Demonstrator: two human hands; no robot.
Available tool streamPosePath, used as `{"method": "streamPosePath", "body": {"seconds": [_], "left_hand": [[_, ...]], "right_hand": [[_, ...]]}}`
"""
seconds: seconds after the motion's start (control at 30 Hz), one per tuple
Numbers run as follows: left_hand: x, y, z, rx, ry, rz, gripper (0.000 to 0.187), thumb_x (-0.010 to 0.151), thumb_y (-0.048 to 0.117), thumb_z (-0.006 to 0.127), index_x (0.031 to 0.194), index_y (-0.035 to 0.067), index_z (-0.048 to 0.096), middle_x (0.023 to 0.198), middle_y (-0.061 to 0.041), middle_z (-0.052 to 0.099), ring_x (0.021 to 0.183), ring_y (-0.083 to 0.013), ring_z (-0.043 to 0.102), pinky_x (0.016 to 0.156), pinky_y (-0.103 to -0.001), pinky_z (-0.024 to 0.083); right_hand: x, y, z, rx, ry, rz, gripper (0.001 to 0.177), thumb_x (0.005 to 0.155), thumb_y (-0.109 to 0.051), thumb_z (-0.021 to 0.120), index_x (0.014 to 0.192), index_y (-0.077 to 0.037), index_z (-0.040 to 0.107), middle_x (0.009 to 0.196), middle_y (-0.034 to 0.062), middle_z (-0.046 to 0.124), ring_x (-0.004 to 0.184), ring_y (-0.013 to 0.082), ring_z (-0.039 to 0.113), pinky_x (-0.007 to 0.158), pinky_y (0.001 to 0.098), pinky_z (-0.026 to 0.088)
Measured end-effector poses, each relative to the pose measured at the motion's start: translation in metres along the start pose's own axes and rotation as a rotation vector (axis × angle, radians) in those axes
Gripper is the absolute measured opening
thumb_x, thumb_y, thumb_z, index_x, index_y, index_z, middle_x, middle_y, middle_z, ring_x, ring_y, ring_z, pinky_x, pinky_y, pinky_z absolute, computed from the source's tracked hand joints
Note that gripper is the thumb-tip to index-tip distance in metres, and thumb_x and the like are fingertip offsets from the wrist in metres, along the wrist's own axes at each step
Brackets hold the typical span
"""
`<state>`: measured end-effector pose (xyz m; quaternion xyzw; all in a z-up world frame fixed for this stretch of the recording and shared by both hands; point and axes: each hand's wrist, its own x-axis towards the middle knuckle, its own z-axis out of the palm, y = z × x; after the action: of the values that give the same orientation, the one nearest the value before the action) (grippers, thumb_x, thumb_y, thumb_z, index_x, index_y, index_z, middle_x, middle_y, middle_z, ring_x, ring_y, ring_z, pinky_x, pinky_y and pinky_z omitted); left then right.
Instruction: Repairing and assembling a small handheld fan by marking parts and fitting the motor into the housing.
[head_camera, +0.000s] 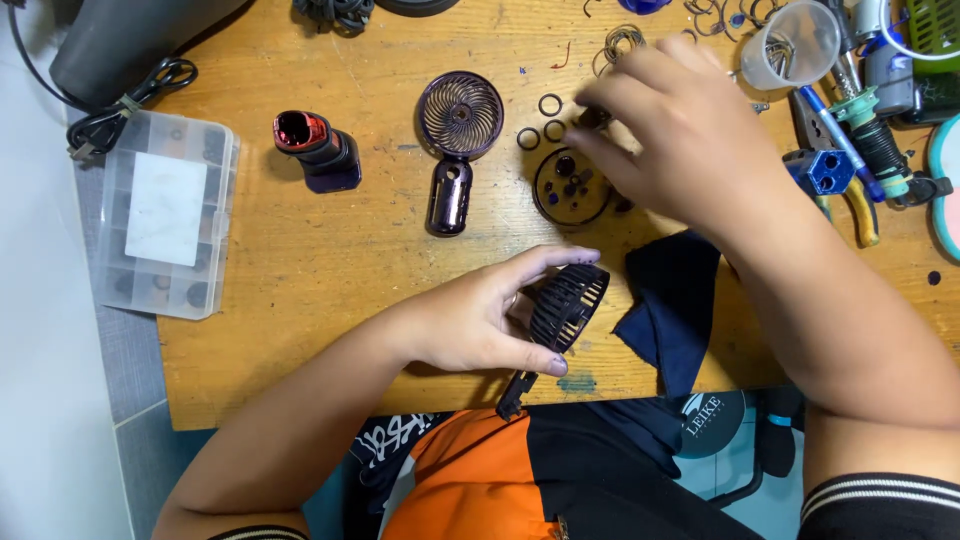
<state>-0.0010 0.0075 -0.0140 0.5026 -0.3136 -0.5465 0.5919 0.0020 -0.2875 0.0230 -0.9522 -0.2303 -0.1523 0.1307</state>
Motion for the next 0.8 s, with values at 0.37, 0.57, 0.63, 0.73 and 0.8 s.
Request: {"method": "streamPosePath", "body": {"seconds": [0.37,0.57,0.63,0.73,0.8], "left_hand": [[-0.004,0.011,-0.001,0.037,-0.010,0.042,0.101,0.092,0.022,0.092,0.177,0.019,0.036,0.180,-0.017,0.050,0.163,-0.0242,0.053,0.133,-0.038,0.050],[-0.006,0.020,-0.002,0.046,-0.023,0.019,0.100,0.092,0.022,0.091,0.176,0.021,0.036,0.179,-0.018,0.052,0.158,-0.0270,0.060,0.128,-0.040,0.057],[-0.006,0.020,-0.002,0.035,-0.028,0.019,0.100,0.093,0.021,0.091,0.176,0.021,0.035,0.180,-0.019,0.050,0.159,-0.0286,0.060,0.129,-0.041,0.058],[-0.006,0.019,-0.002,0.017,-0.031,0.019,0.100,0.093,0.020,0.091,0.176,0.021,0.034,0.182,-0.020,0.047,0.158,-0.0297,0.060,0.129,-0.042,0.058],[-0.005,0.015,-0.001,0.010,-0.034,0.018,0.101,0.093,0.020,0.091,0.176,0.021,0.034,0.182,-0.019,0.047,0.158,-0.0291,0.061,0.128,-0.041,0.058]], "right_hand": [[0.060,0.025,0.075,-0.242,-0.467,0.132,0.033,0.108,-0.039,0.074,0.130,-0.016,0.085,0.122,0.0106,0.081,0.115,0.0430,0.069,0.089,0.0621,0.054],[0.059,0.026,0.073,-0.225,-0.482,0.136,0.040,0.109,-0.044,0.072,0.133,-0.015,0.085,0.124,0.0136,0.081,0.118,0.0456,0.067,0.089,0.0641,0.054],[0.058,0.027,0.063,-0.184,-0.436,0.119,0.039,0.116,-0.037,0.069,0.142,-0.012,0.084,0.126,0.0146,0.081,0.116,0.0451,0.067,0.089,0.0623,0.052],[0.053,0.024,0.050,-0.152,-0.364,0.093,0.046,0.111,-0.018,0.066,0.152,-0.012,0.084,0.130,0.0168,0.080,0.117,0.0466,0.065,0.094,0.0600,0.049],[0.048,0.023,0.051,-0.162,-0.338,0.088,0.057,0.099,-0.006,0.065,0.152,-0.014,0.086,0.133,0.0180,0.078,0.121,0.0485,0.064,0.099,0.0593,0.047]]}}
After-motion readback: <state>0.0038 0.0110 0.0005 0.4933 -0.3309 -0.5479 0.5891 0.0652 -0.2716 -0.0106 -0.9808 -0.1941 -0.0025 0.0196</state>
